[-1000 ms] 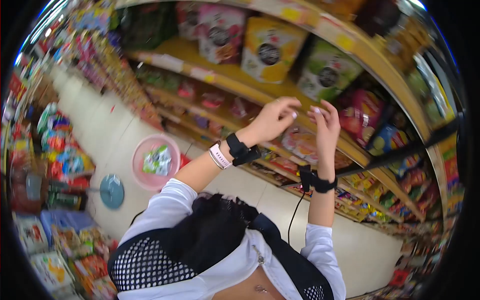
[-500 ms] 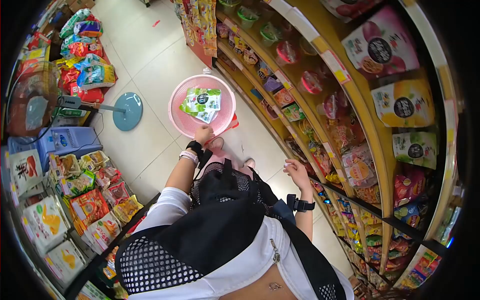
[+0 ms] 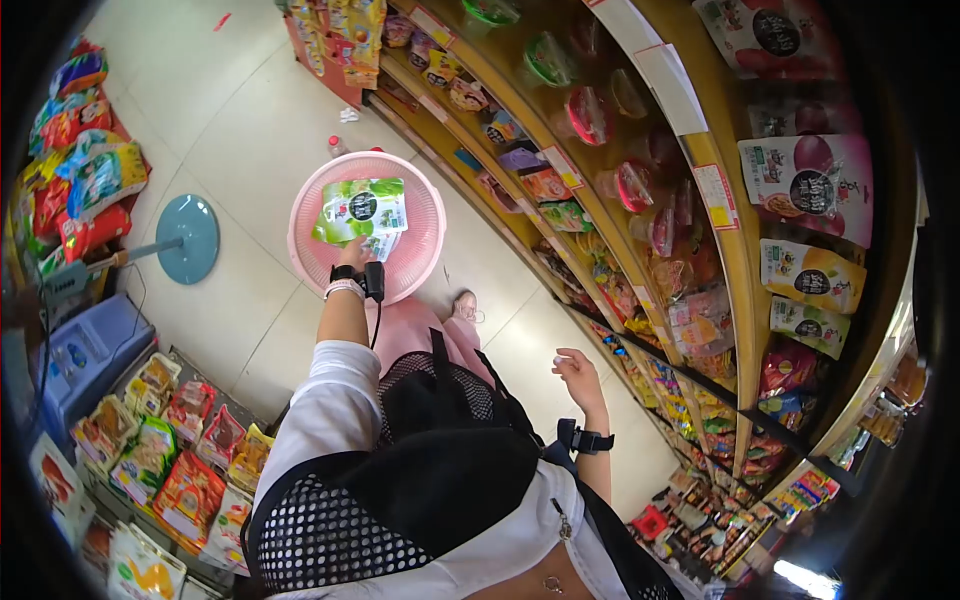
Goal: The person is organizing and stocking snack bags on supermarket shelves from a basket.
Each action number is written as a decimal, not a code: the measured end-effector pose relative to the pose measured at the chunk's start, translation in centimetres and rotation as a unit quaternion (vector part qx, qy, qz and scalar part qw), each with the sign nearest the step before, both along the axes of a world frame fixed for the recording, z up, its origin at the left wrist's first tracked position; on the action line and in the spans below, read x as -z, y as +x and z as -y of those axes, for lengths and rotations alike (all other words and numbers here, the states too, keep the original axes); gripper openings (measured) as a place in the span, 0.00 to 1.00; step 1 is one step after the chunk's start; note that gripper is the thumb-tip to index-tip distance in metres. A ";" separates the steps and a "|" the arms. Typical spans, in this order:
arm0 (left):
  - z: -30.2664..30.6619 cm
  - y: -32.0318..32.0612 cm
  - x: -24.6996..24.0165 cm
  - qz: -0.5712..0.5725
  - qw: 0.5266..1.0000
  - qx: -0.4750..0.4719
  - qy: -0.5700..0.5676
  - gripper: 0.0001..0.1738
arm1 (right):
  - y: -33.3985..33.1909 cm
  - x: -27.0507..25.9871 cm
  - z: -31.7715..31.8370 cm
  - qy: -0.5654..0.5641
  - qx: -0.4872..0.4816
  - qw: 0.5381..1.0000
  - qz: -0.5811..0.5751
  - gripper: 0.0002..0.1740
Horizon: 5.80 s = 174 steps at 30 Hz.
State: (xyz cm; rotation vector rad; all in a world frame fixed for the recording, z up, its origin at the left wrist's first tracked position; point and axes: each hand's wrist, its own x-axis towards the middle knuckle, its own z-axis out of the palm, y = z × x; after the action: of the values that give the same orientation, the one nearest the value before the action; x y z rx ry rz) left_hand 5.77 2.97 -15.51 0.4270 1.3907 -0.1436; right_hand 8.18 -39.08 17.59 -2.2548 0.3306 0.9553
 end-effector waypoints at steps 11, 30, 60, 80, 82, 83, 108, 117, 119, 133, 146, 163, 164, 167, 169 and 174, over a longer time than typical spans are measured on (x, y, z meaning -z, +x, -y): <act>-1.4 -0.8 5.3 -0.039 0.990 -0.127 0.039 0.21 | -0.6 0.4 -1.2 0.003 0.015 1.000 0.002 0.15; -2.2 -0.6 -2.9 0.231 0.911 0.108 0.324 0.09 | 0.4 1.9 -1.9 0.040 -0.057 0.997 -0.015 0.15; 38.9 16.6 -56.2 0.710 0.472 0.454 0.258 0.06 | 7.5 -17.3 19.9 0.208 0.167 0.880 0.392 0.08; 46.9 24.3 -51.9 0.549 0.326 0.391 0.663 0.21 | 18.4 -18.7 24.4 0.213 0.229 0.735 0.601 0.10; 47.2 24.3 -51.6 0.545 0.335 0.383 0.667 0.18 | 18.4 -18.2 24.0 0.198 0.240 0.691 0.653 0.10; 47.3 24.4 -51.5 0.549 0.338 0.383 0.662 0.16 | 18.4 -18.1 23.9 0.170 0.238 0.692 0.660 0.09; 47.3 22.5 -51.5 0.508 0.340 0.362 0.704 0.17 | 17.6 -17.6 23.3 0.075 0.213 0.666 0.711 0.24; 32.6 11.8 -43.2 0.526 0.359 0.331 0.697 0.09 | 12.8 -14.9 22.1 0.144 0.179 0.587 0.777 0.08; 27.4 9.0 -37.0 0.465 0.437 0.365 0.678 0.09 | 11.2 -12.8 22.3 0.147 0.163 0.643 0.733 0.07; 4.2 -8.6 -1.6 0.088 0.990 0.046 0.096 0.22 | 5.1 -1.7 5.8 0.005 -0.208 0.978 -0.028 0.26; 2.1 0.1 0.3 0.026 0.983 -0.039 0.177 0.17 | 1.5 -3.1 0.8 -0.082 -0.125 0.989 0.014 0.16; 5.0 2.2 -17.2 0.361 0.634 0.536 0.425 0.17 | 2.8 -3.7 0.8 0.037 -0.052 0.987 0.148 0.20; 6.8 2.7 -21.4 0.373 0.648 0.531 0.398 0.18 | 2.8 -4.0 1.3 0.069 -0.041 0.984 0.162 0.21; 12.0 5.0 -30.3 0.486 0.568 0.566 0.346 0.18 | 2.1 -5.9 3.1 0.118 0.000 0.978 0.169 0.31; 16.5 6.5 -35.9 0.542 0.524 0.585 0.297 0.17 | 1.6 -6.8 4.8 0.188 0.009 0.968 0.167 0.35; 27.0 10.2 -47.0 0.611 0.394 0.622 0.290 0.16 | 1.1 -9.7 9.4 0.363 0.125 0.903 0.192 0.20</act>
State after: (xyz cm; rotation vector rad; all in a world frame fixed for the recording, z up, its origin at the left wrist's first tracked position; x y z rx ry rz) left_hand 15.94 -24.02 31.45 1.6986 -0.7176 -0.4339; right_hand 9.27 -48.53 27.28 -1.6012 0.0596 0.3793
